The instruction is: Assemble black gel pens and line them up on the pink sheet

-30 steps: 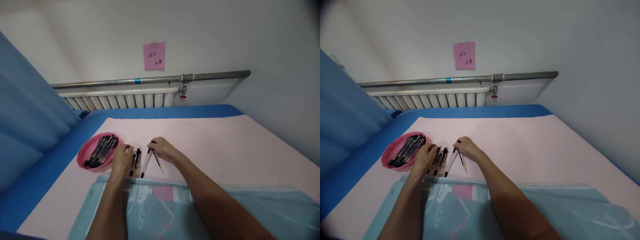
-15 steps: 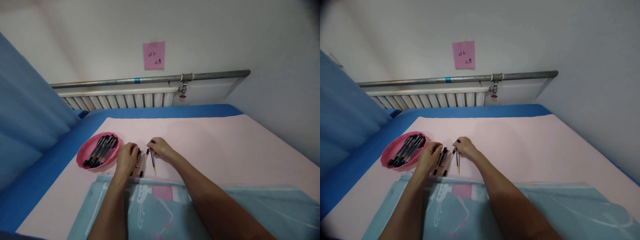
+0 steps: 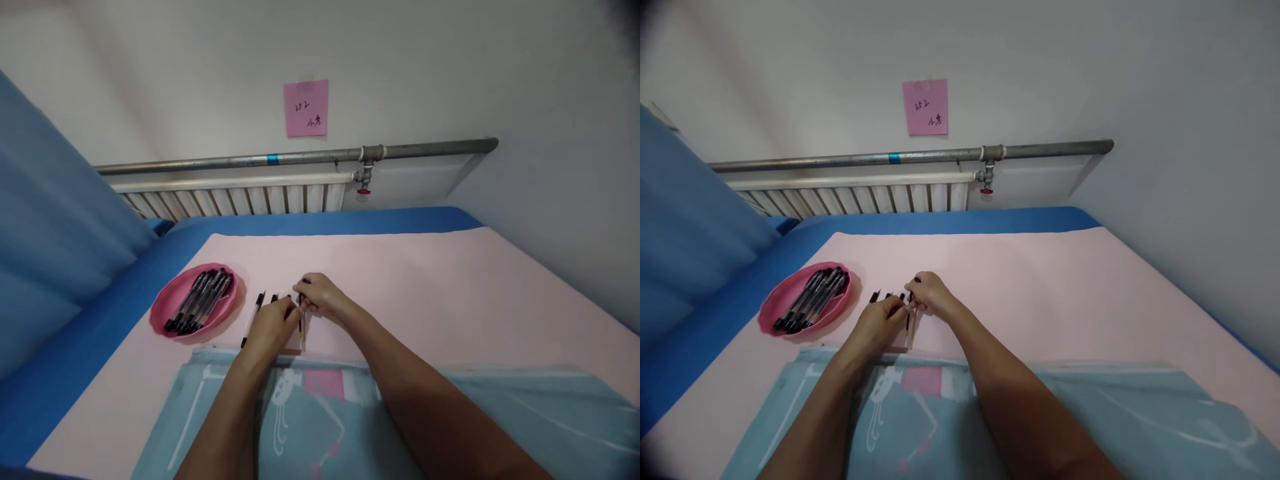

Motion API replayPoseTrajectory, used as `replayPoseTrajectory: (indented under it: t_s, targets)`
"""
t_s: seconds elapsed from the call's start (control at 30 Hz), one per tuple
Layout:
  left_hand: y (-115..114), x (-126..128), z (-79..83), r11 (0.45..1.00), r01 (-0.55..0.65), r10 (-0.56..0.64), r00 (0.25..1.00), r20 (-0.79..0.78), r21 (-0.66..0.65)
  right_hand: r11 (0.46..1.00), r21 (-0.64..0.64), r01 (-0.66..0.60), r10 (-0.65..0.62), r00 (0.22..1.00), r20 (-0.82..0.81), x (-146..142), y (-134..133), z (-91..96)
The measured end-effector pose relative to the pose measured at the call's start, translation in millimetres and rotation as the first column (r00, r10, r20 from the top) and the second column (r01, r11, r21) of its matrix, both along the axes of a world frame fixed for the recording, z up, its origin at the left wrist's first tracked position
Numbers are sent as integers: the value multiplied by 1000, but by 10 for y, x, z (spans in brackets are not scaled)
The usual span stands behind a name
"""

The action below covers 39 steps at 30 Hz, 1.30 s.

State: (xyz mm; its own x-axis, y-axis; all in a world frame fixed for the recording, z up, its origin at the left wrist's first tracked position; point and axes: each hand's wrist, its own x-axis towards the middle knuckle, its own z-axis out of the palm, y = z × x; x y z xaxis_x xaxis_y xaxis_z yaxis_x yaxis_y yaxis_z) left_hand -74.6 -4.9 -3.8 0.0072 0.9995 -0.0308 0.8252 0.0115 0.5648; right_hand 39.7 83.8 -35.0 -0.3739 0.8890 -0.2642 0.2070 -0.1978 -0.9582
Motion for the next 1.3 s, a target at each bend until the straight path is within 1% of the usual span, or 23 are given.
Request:
replayPoseTrajectory:
  t_s: [0.1,0.23,0.43,0.5,0.63,0.7,0.77,0.9,0.97,1.13,1.3]
  targets:
    - [2,3,-16,999,26,-27,999,-23,-43,1000,-1,-12,12,1000,10,0,-17,0]
    - [13,22,-24,996,21,-31,992,-121,-87,1000,5,-19,19,999,43,-8,-51,32]
    - [41,41,-46,991,-31,3,978,-209,-128,996,74,46,-56,988,142,17,-14,86]
    - [46,42,-56,989,-44,10,973,-232,-142,996,88,17,-34,981,192,26,-18,87]
    - [45,30,-56,984,-67,22,965,-261,-163,990,95,-104,73,956,286,2,-84,88]
    - [41,-2,-35,985,-78,33,963,-268,-157,984,96,-151,114,941,320,-19,-117,100]
    - [39,-62,-2,985,-108,69,961,-268,-132,980,91,-179,138,929,342,-34,-139,121]
    - [51,-228,62,967,-249,230,943,-239,-52,974,92,-208,163,920,356,-41,-167,175]
    - [61,-298,75,959,-285,273,933,-236,-17,964,117,-241,182,910,373,-41,-180,194]
    - [70,-351,63,958,-285,281,934,-221,13,928,185,-323,226,884,410,-52,-207,201]
    - [66,-334,56,962,-274,269,941,-203,7,929,187,-320,242,905,349,-58,-200,201]
